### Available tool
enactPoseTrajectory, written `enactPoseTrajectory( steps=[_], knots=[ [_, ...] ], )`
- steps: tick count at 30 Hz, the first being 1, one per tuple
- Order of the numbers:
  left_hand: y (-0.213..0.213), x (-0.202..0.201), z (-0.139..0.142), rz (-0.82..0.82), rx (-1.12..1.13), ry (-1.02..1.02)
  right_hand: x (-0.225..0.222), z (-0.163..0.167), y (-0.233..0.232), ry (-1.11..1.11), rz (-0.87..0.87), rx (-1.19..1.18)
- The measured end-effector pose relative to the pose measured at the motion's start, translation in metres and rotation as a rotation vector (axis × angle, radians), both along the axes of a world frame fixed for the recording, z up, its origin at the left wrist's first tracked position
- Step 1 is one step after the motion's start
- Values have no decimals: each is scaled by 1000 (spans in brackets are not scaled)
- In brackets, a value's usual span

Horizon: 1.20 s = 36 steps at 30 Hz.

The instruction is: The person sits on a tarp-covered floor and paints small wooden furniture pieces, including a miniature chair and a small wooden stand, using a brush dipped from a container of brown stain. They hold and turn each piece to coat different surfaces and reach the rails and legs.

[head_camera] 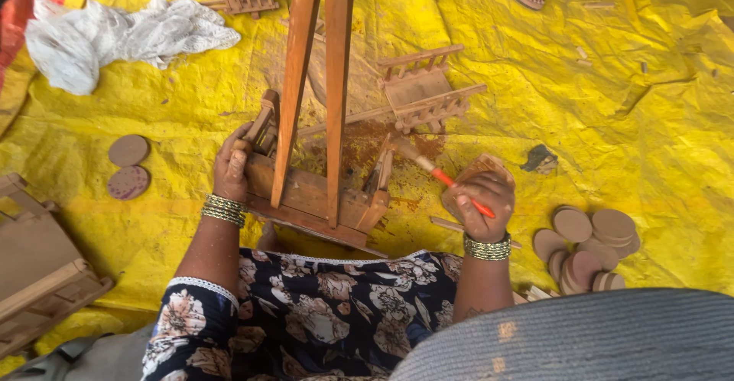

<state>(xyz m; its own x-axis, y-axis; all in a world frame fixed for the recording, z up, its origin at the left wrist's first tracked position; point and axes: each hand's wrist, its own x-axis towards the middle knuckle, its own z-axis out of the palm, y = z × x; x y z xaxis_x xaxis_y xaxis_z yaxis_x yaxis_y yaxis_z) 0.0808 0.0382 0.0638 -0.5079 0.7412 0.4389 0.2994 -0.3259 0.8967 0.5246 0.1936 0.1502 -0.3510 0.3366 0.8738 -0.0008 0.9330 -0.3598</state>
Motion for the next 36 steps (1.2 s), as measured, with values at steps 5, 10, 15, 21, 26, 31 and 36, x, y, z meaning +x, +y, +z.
enactPoseTrajectory(
  steps=[5, 10, 15, 21, 26, 31, 36],
  knots=[
    [0, 1, 1, -33, 4, -60, 0, -11, 7, -144, -86, -34],
    [2, 3, 3, -35, 20, -39, 13, -10, 10, 2, -39, -62],
    [1, 5, 4, -16, 11, -33, 5, -13, 7, -65, 22, -99],
    [3, 1, 3, 9, 17, 10, 15, -6, 17, -87, -86, -56],
    [4, 1, -3, -5, 16, -28, 11, -8, 12, 25, 253, -300],
    [4, 0, -5, 1, 37, -2, 4, -8, 10, -28, -126, -105],
    [3, 2, -3, 9, 4, -37, 10, -9, 13, 49, -56, -141]
  ],
)
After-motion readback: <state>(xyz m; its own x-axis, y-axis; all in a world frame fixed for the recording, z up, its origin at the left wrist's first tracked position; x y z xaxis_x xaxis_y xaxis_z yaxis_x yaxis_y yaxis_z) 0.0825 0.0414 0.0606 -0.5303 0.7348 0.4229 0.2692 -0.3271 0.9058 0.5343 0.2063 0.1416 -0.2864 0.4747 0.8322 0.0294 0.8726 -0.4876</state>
